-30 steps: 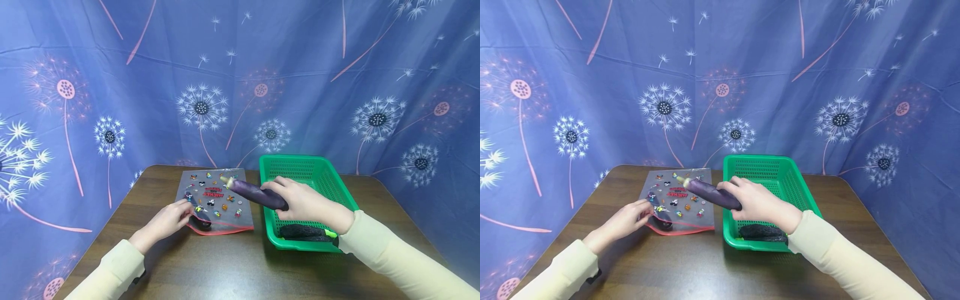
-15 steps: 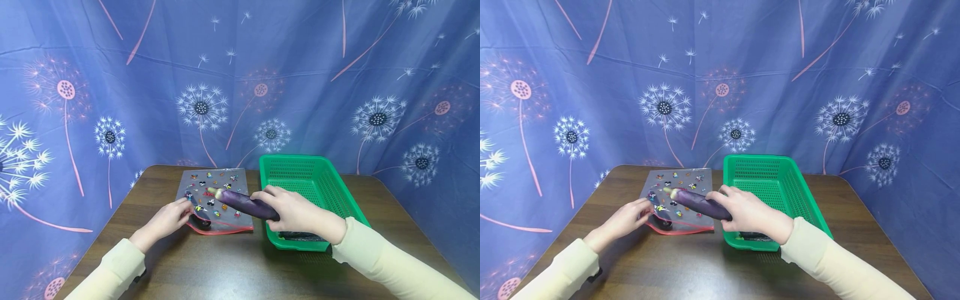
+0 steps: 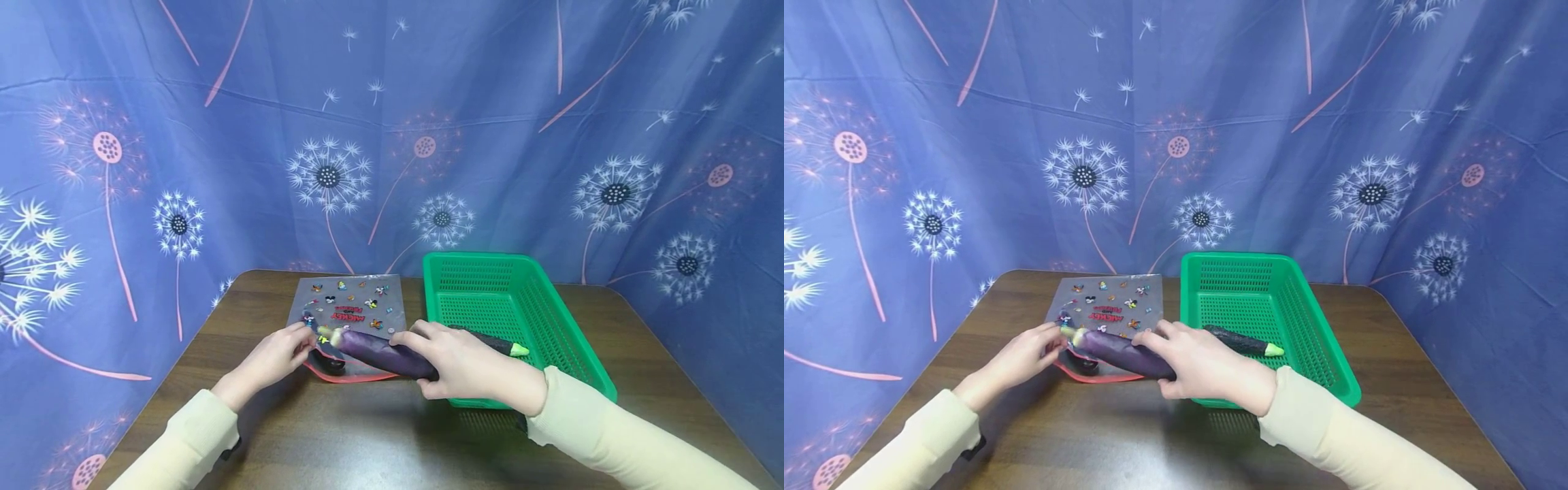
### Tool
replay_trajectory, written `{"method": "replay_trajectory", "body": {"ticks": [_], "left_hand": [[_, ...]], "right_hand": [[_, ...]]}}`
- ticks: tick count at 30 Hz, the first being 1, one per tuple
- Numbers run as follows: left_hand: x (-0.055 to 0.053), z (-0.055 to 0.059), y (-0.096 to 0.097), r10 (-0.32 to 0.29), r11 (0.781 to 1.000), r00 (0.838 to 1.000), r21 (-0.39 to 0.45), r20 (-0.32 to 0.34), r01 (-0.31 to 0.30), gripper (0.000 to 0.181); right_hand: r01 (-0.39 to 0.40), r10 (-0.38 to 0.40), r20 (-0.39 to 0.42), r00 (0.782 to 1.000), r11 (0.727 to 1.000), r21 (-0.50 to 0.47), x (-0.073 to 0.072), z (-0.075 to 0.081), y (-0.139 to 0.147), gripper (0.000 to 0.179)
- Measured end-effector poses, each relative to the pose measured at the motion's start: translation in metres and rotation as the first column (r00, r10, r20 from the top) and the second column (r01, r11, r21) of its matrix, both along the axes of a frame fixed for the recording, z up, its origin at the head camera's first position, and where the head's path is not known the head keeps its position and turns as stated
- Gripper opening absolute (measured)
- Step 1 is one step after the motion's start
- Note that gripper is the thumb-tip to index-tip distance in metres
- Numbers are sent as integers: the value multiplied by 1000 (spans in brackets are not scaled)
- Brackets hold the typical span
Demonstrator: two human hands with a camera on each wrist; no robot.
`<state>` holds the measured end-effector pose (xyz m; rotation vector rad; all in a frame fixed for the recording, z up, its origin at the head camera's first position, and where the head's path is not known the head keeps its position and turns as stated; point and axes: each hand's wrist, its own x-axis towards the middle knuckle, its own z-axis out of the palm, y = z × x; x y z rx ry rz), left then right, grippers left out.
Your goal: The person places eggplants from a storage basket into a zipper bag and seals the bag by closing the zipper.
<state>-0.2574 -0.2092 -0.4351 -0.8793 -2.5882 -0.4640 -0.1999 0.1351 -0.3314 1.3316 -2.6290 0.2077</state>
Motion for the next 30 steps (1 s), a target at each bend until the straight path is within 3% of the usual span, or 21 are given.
{"method": "replay_trajectory", "body": {"ticks": [24,30], "left_hand": [[0,1,1,36,999,998,10,44,-36,23],[0,1,0,12,1000,999,25,38,-13,23]], "right_hand": [[73,-70,79,994,997,-37,25,-33,-33,64],[94,-93,82,992,995,-12,31,-42,-35,62]]}}
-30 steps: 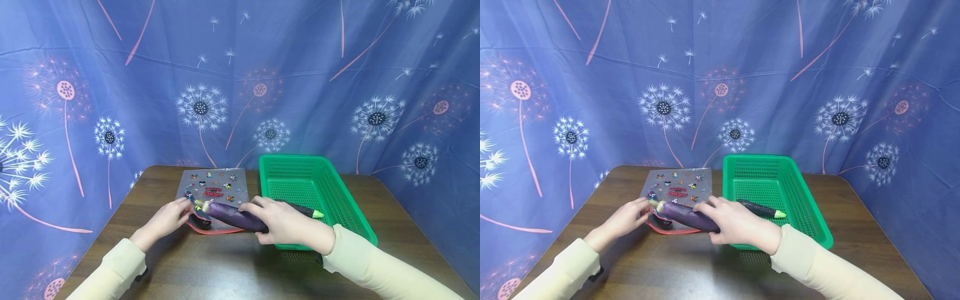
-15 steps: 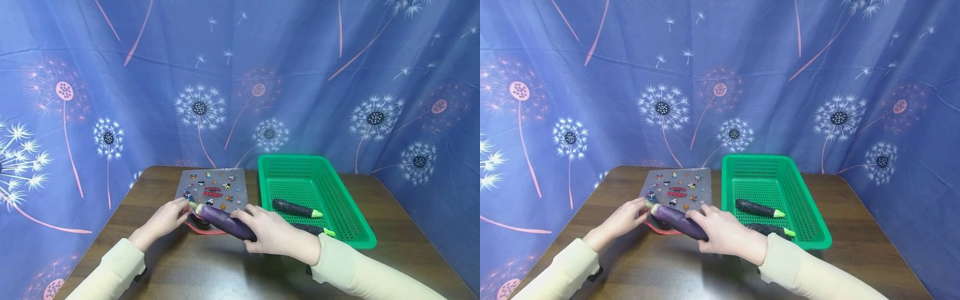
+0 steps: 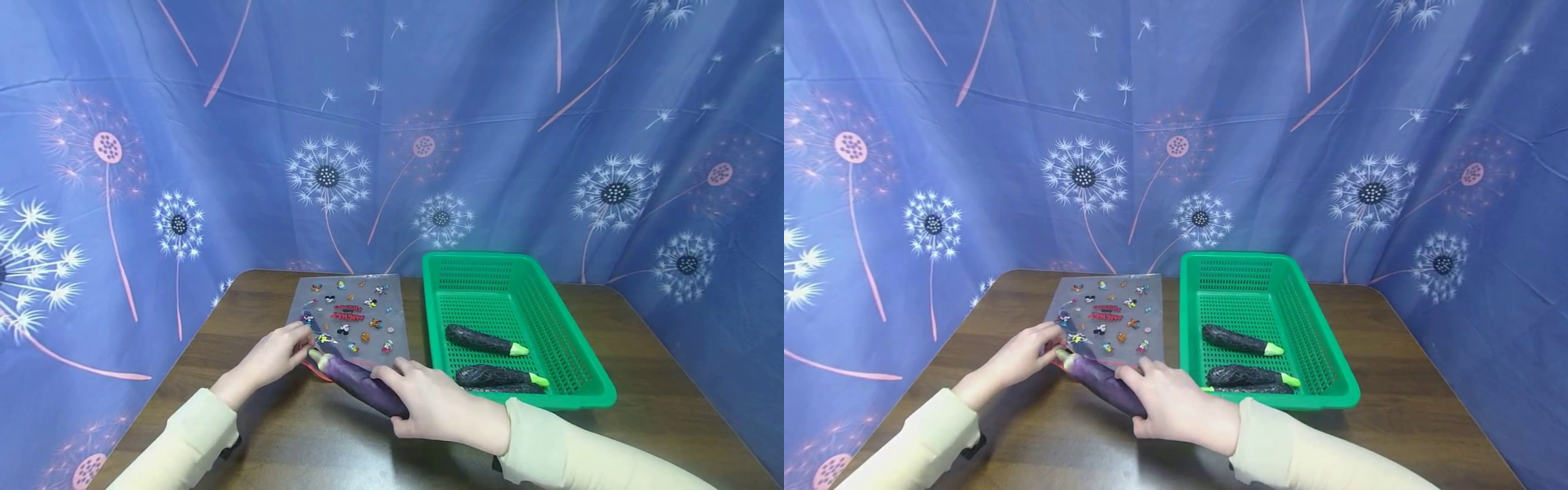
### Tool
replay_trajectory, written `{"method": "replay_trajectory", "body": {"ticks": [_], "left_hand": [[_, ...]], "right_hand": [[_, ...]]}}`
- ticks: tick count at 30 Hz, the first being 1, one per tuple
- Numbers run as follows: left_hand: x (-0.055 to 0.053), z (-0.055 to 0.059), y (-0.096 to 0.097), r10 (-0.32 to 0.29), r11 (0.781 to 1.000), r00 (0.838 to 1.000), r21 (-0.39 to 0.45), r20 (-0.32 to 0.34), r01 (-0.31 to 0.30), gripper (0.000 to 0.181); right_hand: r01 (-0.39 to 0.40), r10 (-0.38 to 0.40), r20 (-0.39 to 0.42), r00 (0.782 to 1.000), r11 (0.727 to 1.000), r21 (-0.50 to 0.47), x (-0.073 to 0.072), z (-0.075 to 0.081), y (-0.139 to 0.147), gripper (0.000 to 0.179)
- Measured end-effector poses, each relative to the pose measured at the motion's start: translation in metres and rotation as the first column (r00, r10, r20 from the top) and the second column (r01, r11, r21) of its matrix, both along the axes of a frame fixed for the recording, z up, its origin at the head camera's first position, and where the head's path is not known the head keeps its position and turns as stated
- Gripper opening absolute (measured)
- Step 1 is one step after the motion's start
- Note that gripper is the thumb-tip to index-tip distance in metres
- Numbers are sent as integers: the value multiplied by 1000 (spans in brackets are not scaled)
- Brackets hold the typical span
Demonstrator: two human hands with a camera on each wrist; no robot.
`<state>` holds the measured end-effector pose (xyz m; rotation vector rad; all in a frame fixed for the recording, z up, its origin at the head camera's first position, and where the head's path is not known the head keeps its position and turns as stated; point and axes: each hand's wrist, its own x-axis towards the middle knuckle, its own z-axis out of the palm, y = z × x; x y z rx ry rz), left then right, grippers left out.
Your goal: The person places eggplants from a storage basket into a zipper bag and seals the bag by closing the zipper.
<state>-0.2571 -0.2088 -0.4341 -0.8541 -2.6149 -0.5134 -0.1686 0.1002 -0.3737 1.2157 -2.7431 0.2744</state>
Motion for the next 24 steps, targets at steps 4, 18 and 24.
{"method": "replay_trajectory", "body": {"ticks": [4,18,24], "left_hand": [[0,-2,0,-4,1000,1000,8,-18,4,22],[2,1,-1,-1,1000,1000,1,-22,1,16],[3,2,0,-9,1000,1000,-4,-22,9,18]], "right_hand": [[16,-15,-21,1000,999,40,1,-5,-1,62],[49,-48,-10,999,986,156,0,-21,-8,62],[64,-60,-28,998,985,160,-2,-26,-12,62]]}}
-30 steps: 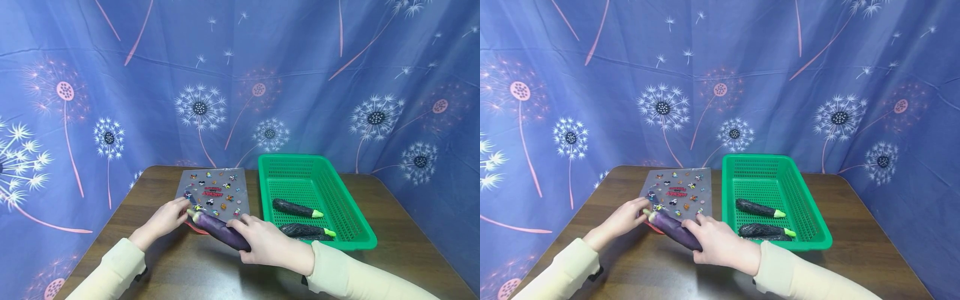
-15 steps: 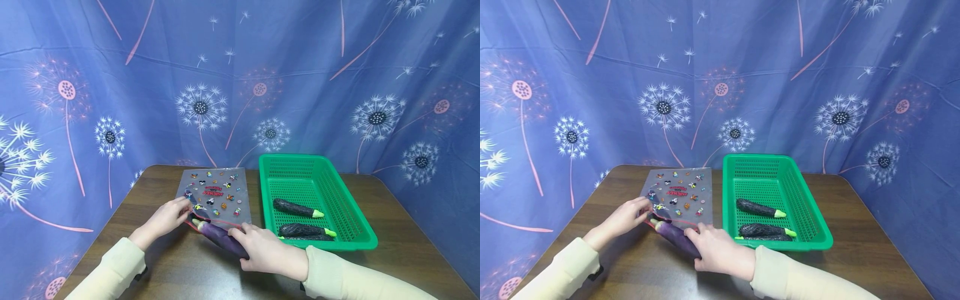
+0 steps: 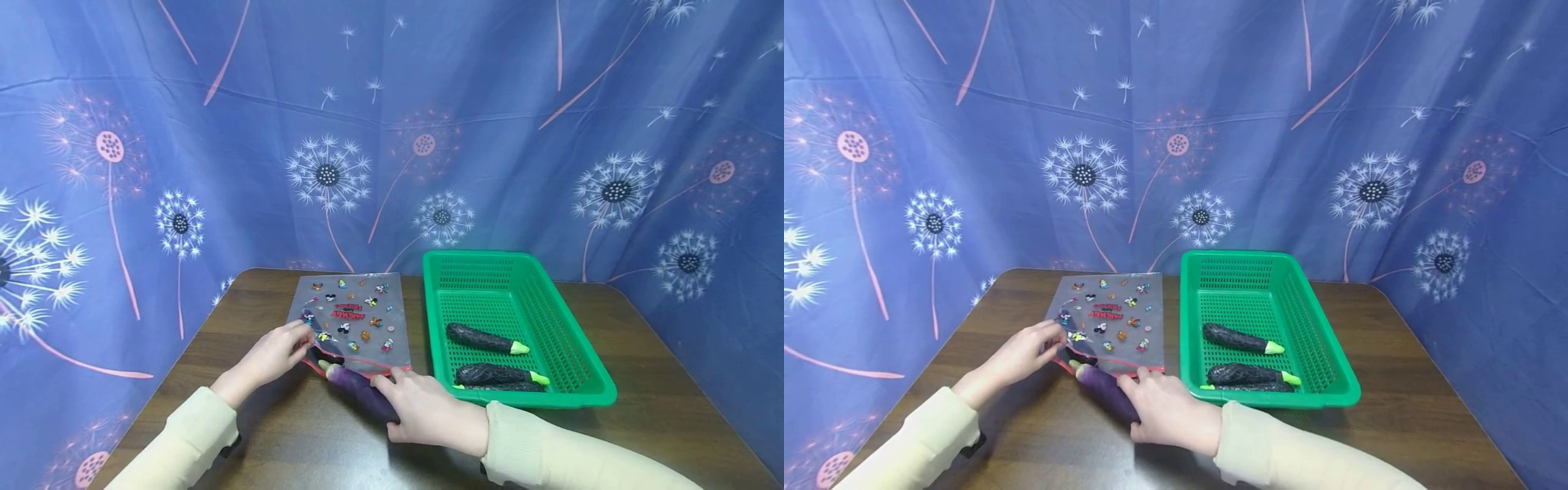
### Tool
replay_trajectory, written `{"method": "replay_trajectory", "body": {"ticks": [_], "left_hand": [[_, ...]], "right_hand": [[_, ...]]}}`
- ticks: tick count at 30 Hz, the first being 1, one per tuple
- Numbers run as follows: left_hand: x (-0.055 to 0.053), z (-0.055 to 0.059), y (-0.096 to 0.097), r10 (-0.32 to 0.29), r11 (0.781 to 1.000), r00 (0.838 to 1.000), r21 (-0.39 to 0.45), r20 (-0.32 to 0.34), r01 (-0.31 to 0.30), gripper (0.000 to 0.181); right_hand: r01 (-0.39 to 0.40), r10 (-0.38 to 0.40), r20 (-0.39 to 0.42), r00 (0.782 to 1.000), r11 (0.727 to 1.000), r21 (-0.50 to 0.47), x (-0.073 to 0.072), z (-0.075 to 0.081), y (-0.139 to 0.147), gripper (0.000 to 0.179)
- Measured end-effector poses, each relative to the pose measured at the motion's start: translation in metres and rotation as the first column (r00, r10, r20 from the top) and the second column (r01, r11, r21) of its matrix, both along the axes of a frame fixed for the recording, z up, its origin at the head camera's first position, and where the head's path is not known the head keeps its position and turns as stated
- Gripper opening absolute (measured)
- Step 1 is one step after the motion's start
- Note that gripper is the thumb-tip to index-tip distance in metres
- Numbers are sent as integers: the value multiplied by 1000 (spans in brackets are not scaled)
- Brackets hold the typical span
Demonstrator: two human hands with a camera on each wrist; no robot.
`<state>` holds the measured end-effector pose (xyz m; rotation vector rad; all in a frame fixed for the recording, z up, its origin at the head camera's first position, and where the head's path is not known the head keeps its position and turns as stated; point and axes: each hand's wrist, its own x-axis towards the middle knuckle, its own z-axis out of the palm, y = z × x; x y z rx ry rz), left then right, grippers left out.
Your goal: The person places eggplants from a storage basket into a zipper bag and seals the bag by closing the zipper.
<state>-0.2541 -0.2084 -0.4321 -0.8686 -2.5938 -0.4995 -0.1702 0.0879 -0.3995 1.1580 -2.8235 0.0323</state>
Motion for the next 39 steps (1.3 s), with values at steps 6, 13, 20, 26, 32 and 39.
{"method": "replay_trajectory", "body": {"ticks": [6,13,20,26,32,39], "left_hand": [[2,3,1,3,1000,1000,-13,23,-2,17],[3,2,1,-1,1000,1000,-5,2,1,19],[3,0,2,-13,1000,999,-2,-37,13,19],[3,1,2,-19,1000,999,-1,-51,19,17],[2,0,2,-20,1000,999,-6,-43,20,18],[2,-1,1,-22,1000,999,-8,-48,22,19]], "right_hand": [[-4,3,-50,999,1000,-15,-3,-8,-6,63],[6,-11,-101,995,999,-46,-7,-16,-14,63],[26,-34,-120,992,997,-74,-11,-19,-21,61],[23,-30,-94,995,996,-81,-14,-22,-26,60],[41,-46,-51,998,995,-94,-19,-26,-31,62],[62,-65,-25,998,992,-110,-24,-29,-39,62]]}}
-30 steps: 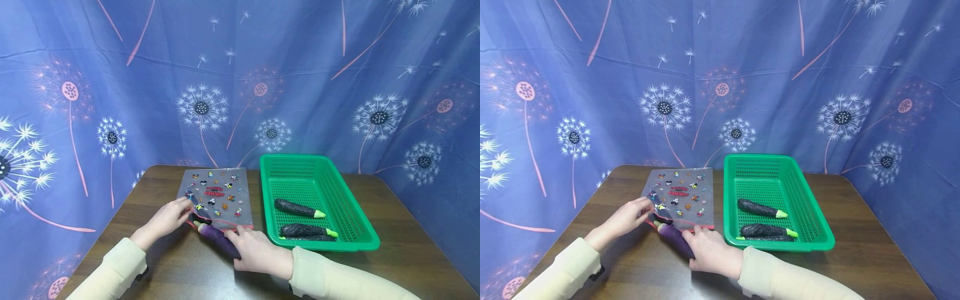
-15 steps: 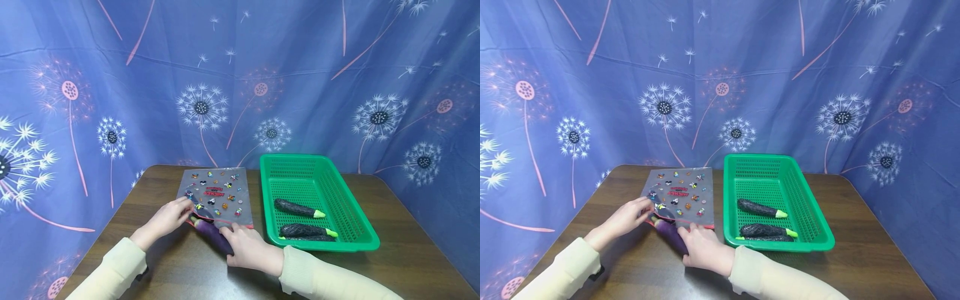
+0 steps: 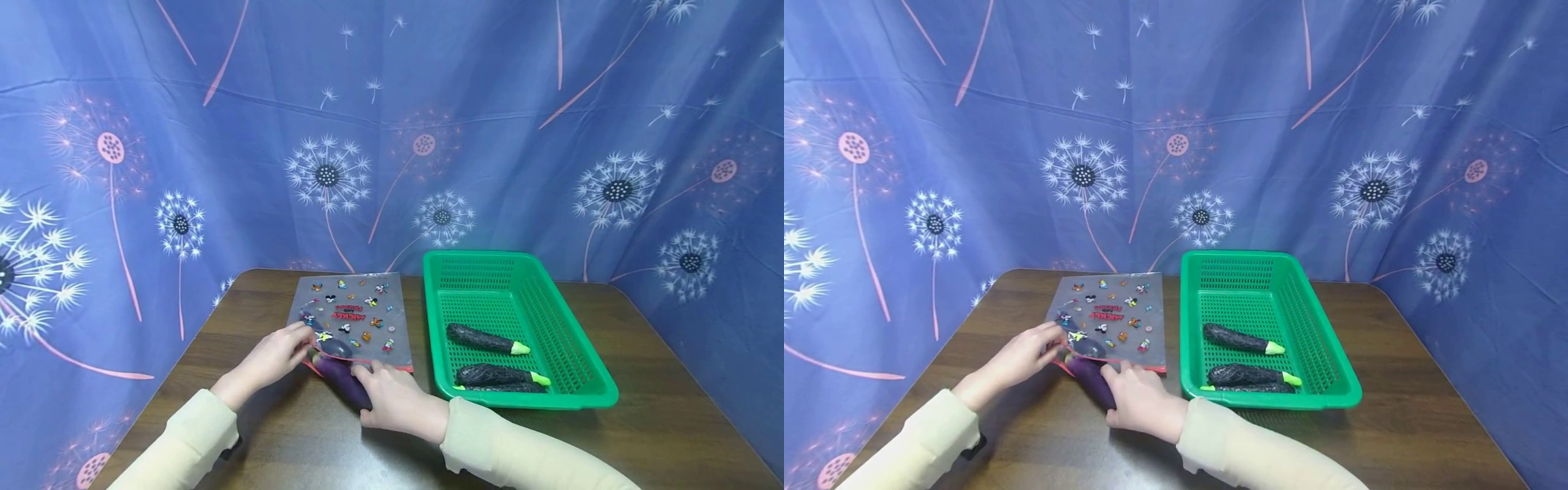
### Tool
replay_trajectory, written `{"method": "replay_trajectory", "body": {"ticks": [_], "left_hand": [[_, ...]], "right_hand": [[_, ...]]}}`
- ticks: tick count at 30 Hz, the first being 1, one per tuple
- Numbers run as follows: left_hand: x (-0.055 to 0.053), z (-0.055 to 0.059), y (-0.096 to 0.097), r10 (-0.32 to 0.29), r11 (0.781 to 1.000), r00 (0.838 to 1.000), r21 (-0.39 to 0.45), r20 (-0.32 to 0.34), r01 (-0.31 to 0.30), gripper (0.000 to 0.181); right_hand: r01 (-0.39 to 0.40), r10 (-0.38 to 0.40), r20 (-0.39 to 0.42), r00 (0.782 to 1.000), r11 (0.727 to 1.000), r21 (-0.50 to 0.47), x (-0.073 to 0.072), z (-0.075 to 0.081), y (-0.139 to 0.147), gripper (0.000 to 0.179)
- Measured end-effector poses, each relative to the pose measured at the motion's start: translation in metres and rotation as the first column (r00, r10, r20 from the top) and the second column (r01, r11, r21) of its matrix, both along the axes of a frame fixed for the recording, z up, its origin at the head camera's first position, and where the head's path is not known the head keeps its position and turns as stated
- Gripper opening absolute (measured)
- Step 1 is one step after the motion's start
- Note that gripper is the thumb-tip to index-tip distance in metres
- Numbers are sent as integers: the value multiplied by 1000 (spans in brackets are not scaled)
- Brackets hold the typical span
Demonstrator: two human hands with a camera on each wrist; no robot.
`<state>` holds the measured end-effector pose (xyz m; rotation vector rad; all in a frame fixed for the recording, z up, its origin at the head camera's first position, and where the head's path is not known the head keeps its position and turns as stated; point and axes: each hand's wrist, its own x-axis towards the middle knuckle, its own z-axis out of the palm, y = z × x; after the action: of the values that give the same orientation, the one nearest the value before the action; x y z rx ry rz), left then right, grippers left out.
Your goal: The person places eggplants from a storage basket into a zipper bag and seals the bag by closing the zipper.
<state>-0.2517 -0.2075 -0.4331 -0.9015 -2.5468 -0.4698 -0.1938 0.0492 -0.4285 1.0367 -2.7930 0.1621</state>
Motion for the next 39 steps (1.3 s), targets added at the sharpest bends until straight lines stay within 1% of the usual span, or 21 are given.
{"method": "replay_trajectory", "body": {"ticks": [7,13,17,27,31,35,39], "left_hand": [[0,1,0,6,1000,1000,-10,27,-6,18],[1,2,1,13,1000,999,-19,35,-13,18],[2,2,2,19,1000,999,-24,41,-18,17],[3,3,2,9,1000,999,-20,44,-8,20],[2,2,1,4,1000,999,-21,35,-4,21],[2,1,0,4,1000,999,-21,36,-3,21],[2,1,1,9,1000,999,-24,40,-8,21]], "right_hand": [[29,-29,35,999,999,-21,-3,-3,-7,60],[82,-79,71,994,996,-44,-3,-6,-13,58],[97,-94,68,993,994,-56,-1,-7,-17,57],[109,-105,64,992,992,-61,-1,-9,-17,60],[109,-106,60,993,993,-51,1,-9,-14,62],[96,-93,52,994,994,-53,5,-10,-8,65],[69,-68,25,997,995,-73,8,-10,-2,66]]}}
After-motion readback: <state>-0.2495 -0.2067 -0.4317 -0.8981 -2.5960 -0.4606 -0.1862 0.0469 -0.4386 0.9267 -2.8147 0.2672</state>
